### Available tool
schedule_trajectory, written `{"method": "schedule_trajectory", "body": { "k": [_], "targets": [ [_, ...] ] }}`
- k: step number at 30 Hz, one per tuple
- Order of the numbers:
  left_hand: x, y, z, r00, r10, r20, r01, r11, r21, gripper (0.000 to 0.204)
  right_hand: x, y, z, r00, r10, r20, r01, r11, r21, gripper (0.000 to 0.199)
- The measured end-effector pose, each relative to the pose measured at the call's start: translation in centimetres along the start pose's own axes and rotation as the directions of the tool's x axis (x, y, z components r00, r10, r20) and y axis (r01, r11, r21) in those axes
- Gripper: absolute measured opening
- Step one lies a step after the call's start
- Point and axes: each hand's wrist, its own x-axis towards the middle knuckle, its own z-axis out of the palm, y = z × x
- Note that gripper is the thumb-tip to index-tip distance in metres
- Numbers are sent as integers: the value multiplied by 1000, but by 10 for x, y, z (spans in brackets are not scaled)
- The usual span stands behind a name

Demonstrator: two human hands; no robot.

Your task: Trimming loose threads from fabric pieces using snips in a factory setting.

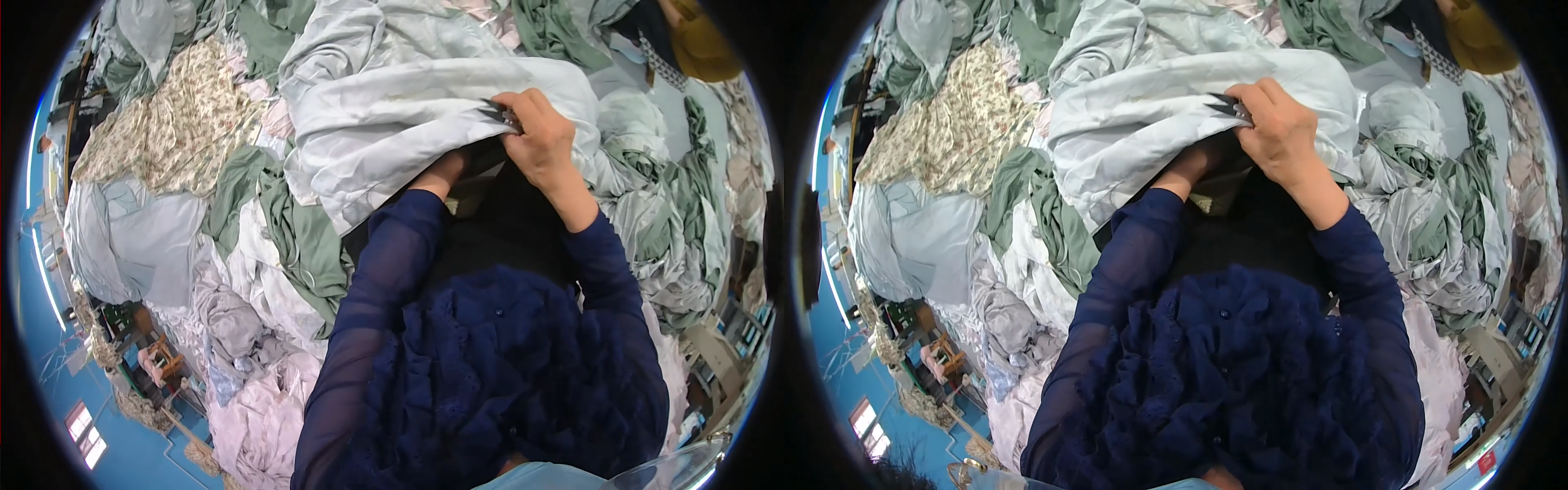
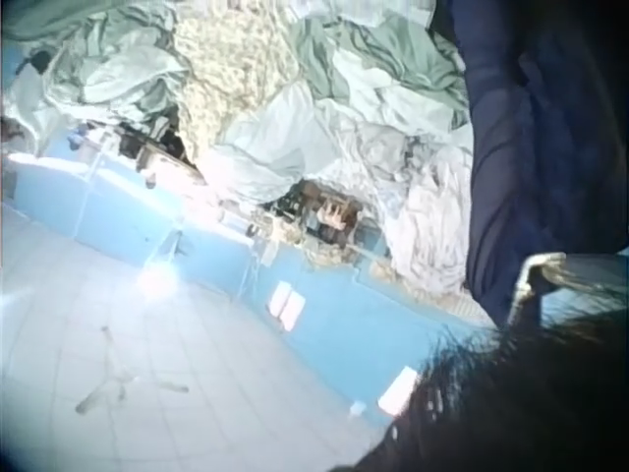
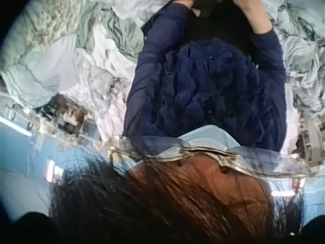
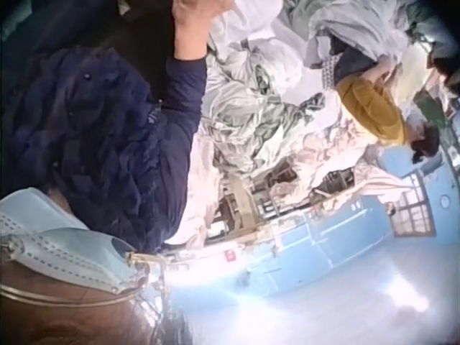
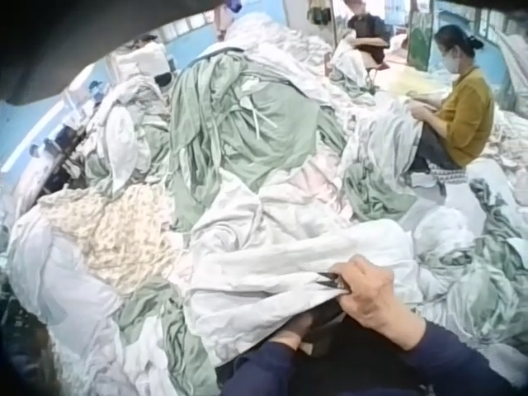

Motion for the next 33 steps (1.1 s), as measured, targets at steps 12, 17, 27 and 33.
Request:
{"method": "schedule_trajectory", "body": {
  "k": [12,17,27,33],
  "targets": [
    [-34,-97,22,694,675,252,-661,736,-150,47,-76,28,-23,965,226,131,-240,966,99,44],
    [-8,-105,30,638,691,342,-707,701,-97,47,-84,34,-29,982,189,-11,-189,980,58,34],
    [40,-97,57,671,598,438,-696,712,93,48,-91,34,-23,983,175,-64,-171,983,65,28],
    [2,-158,55,694,482,535,-656,729,195,48,-94,47,-35,911,366,-189,-280,887,366,28]
  ]
}}
